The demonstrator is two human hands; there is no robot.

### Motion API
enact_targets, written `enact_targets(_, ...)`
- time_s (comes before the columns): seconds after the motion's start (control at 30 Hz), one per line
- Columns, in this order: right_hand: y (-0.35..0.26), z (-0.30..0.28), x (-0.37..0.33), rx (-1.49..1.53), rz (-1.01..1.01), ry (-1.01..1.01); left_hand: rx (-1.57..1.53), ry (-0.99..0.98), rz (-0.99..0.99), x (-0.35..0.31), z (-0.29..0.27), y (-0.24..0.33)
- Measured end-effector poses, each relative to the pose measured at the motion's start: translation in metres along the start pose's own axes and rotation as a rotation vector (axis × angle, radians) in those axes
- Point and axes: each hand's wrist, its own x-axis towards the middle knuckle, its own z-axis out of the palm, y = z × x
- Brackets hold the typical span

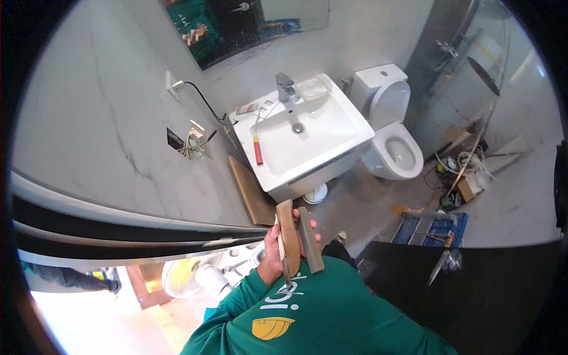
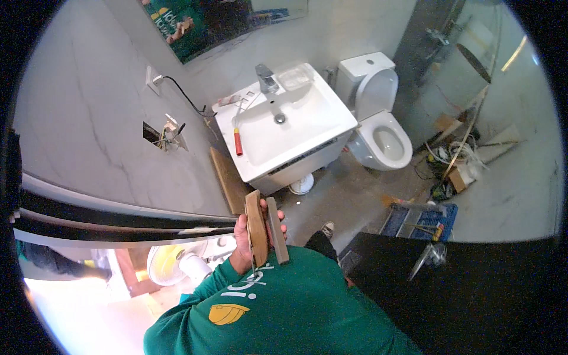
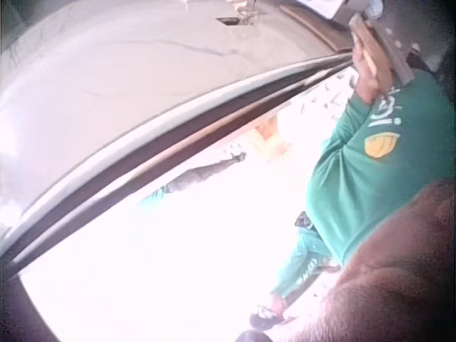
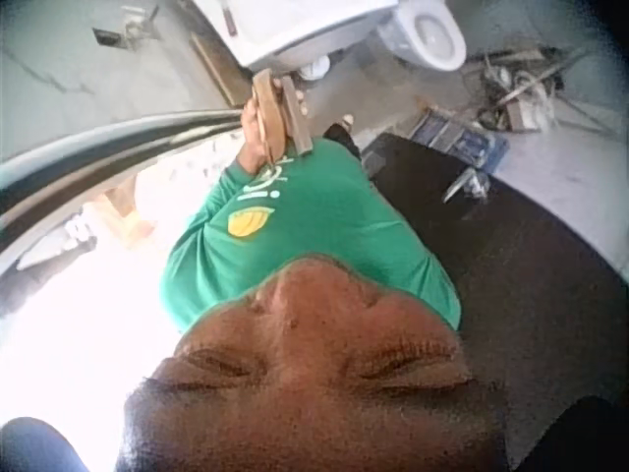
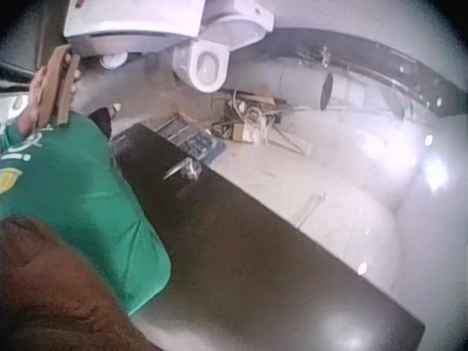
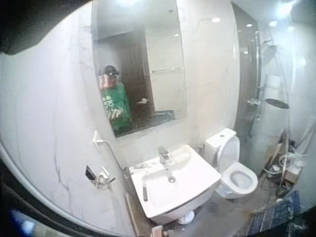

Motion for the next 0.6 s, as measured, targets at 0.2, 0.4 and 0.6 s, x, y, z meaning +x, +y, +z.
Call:
enact_targets(0.2,-0.058,-0.127,0.122,-0.144,-0.064,0.041,0.025,0.062,0.184,0.060,0.004,-0.027)
enact_targets(0.4,-0.249,-0.168,0.098,0.343,-0.092,-0.020,0.012,0.153,0.300,0.091,-0.008,-0.057)
enact_targets(0.6,-0.295,-0.181,0.096,0.272,-0.030,-0.025,-0.067,0.071,0.249,0.143,-0.017,-0.034)
